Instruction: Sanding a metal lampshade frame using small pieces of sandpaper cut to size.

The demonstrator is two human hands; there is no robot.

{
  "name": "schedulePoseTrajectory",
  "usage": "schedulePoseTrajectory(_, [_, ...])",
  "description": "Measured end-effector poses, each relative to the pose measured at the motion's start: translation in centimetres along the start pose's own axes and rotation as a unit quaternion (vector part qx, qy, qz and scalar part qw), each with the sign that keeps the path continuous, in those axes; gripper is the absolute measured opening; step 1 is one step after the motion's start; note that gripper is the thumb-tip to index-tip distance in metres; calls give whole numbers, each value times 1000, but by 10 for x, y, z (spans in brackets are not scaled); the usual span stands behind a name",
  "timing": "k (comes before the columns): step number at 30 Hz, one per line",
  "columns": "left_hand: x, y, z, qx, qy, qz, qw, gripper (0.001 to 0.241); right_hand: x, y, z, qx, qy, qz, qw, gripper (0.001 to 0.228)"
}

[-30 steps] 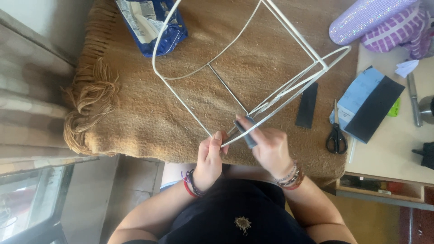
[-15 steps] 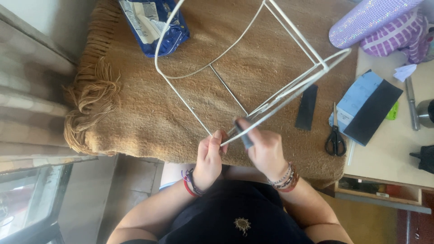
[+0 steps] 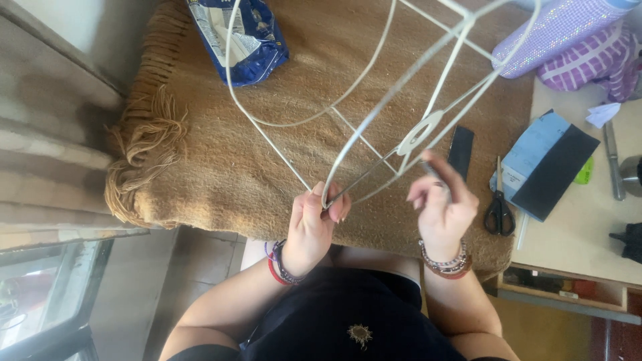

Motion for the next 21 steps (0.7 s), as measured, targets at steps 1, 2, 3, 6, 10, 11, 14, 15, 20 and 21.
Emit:
schedulePoseTrajectory(1, [-4, 1, -6, 8, 39, 0, 999, 60, 11, -3, 9, -29, 30, 43, 998, 41])
schedulePoseTrajectory(2, [-10, 1, -11, 17, 77, -2, 997, 60, 22, -6, 18, -58, 60, 88, 993, 51])
schedulePoseTrajectory(3, [-20, 2, -18, 19, 78, -5, 997, 60, 27, -6, 21, -59, 60, 91, 992, 51])
schedulePoseTrajectory(6, [-45, 8, -43, 41, 178, 40, 982, 59, 49, -1, 35, -74, 115, 139, 981, 56])
schedulePoseTrajectory(10, [-50, 22, -78, 81, 383, 175, 903, 40, 99, 1, 55, -89, 196, 212, 953, 47])
schedulePoseTrajectory(11, [-45, 24, -80, 62, 445, 202, 870, 38, 111, -4, 54, -70, 204, 204, 955, 44])
schedulePoseTrajectory(14, [-11, 28, -60, 16, 454, 204, 867, 41, 101, -17, 45, -28, 200, 197, 959, 49])
schedulePoseTrajectory(15, [-5, 27, -56, 14, 455, 203, 867, 41, 99, -17, 39, -26, 200, 197, 960, 49])
schedulePoseTrajectory(20, [32, 22, -17, -85, 475, 245, 841, 35, 85, -30, 12, 6, 163, 137, 977, 22])
schedulePoseTrajectory(21, [31, 24, -13, -88, 475, 243, 841, 35, 88, -32, 9, 9, 161, 137, 977, 22])
Point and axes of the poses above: each hand's wrist, its own y-axis away from the middle knuckle, its own z-axis out of the back of the hand, x = y × z, the point moved 10 cm from there along -y, towards the middle knuckle, and after that the axes turned 2 degrees about -y, right-handed, at the moved point
